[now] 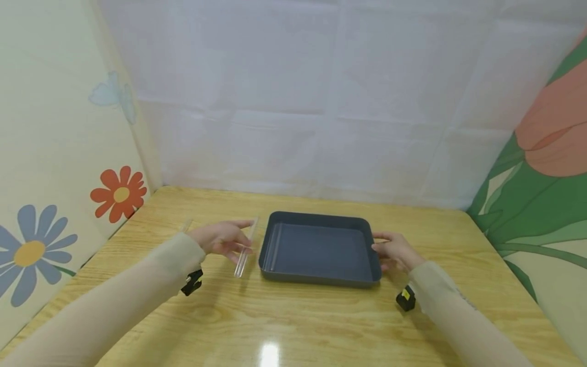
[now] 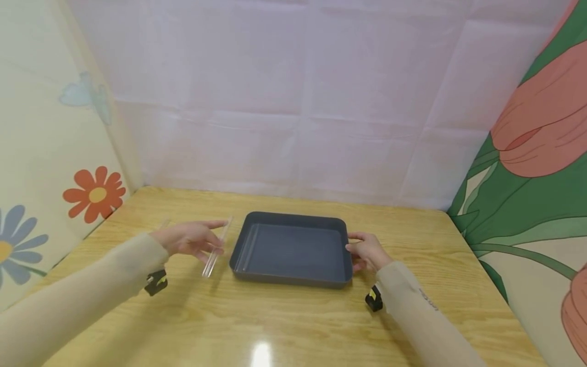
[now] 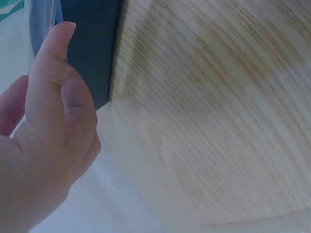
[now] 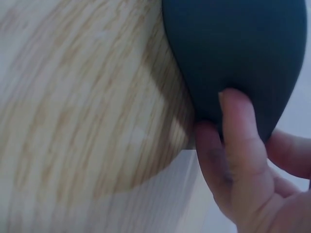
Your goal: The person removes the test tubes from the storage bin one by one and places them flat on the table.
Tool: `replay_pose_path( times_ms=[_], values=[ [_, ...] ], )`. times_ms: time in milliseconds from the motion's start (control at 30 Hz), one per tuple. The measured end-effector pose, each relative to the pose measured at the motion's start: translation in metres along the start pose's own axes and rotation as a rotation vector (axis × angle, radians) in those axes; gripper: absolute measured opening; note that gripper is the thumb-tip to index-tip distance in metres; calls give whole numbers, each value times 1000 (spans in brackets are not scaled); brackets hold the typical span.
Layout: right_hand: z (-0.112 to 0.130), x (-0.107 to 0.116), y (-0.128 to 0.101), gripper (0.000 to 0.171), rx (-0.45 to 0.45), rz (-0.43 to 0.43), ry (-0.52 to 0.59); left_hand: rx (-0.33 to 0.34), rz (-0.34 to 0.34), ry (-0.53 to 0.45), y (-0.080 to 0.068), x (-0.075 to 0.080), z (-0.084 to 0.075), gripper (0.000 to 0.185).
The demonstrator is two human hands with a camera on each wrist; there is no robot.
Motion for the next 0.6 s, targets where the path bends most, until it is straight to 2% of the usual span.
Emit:
replay_pose_path(
  times_ms=[267, 600],
  values=[
    [-2, 2, 1, 54, -7, 10, -15, 3, 12, 39, -5, 10, 2, 79],
    [-1, 1, 2, 53, -12, 13, -19, 24, -15, 73, -12, 23, 11, 81]
  ],
)
Point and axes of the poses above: each hand's wrist, its own y-axis towards the middle knuckle, its own x-axis out of the back of the hand, z = x × y, the point moved 7 cm from there along y, towards the middle knuckle, and after that the axes turned 5 degrees about -x, right-handed, at the moved point
